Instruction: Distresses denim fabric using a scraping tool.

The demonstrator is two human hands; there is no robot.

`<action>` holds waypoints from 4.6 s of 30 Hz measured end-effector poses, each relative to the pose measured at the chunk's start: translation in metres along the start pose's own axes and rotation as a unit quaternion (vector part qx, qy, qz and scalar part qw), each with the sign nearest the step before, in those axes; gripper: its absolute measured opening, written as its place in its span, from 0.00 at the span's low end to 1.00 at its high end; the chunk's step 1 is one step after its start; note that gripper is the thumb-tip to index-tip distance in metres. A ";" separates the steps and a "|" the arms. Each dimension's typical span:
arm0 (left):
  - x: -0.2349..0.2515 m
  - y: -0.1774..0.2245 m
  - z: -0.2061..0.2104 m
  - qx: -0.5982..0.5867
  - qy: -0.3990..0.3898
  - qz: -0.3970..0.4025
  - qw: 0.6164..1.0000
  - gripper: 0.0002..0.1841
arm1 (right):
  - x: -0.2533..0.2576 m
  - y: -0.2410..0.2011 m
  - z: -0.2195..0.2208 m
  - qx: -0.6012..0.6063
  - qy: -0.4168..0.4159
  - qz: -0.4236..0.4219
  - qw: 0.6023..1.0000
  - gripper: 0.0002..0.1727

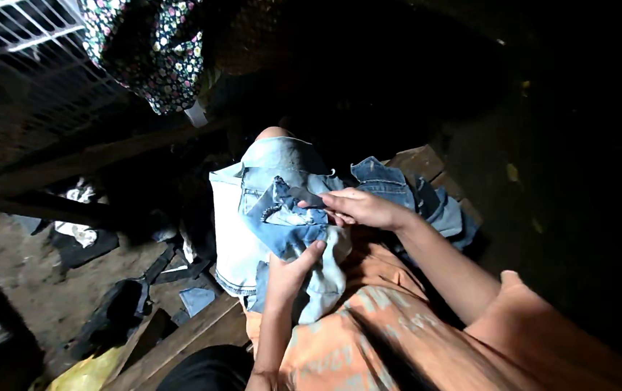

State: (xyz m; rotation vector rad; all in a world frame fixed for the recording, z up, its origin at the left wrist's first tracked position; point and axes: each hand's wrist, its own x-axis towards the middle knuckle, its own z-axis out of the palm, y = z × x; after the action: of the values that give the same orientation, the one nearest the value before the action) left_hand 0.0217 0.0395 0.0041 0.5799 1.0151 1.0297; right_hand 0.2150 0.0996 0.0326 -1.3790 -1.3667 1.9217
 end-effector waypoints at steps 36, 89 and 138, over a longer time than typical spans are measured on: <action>0.001 0.001 0.002 0.029 0.036 0.042 0.998 0.17 | -0.036 0.023 0.027 -0.424 0.210 -0.214 0.854 0.25; 0.001 0.021 -0.018 -0.048 0.261 0.012 0.964 0.28 | 0.054 0.012 0.017 -0.108 0.113 -0.216 0.964 0.25; -0.001 0.015 -0.035 0.118 0.113 0.047 0.985 0.14 | 0.045 -0.008 0.004 -0.288 -0.133 -0.234 0.919 0.25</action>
State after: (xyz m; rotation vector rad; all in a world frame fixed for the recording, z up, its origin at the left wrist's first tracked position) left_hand -0.0158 0.0436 0.0008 0.7226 1.3318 1.0834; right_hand 0.1907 0.1360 0.0176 -0.8844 -2.2866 1.4724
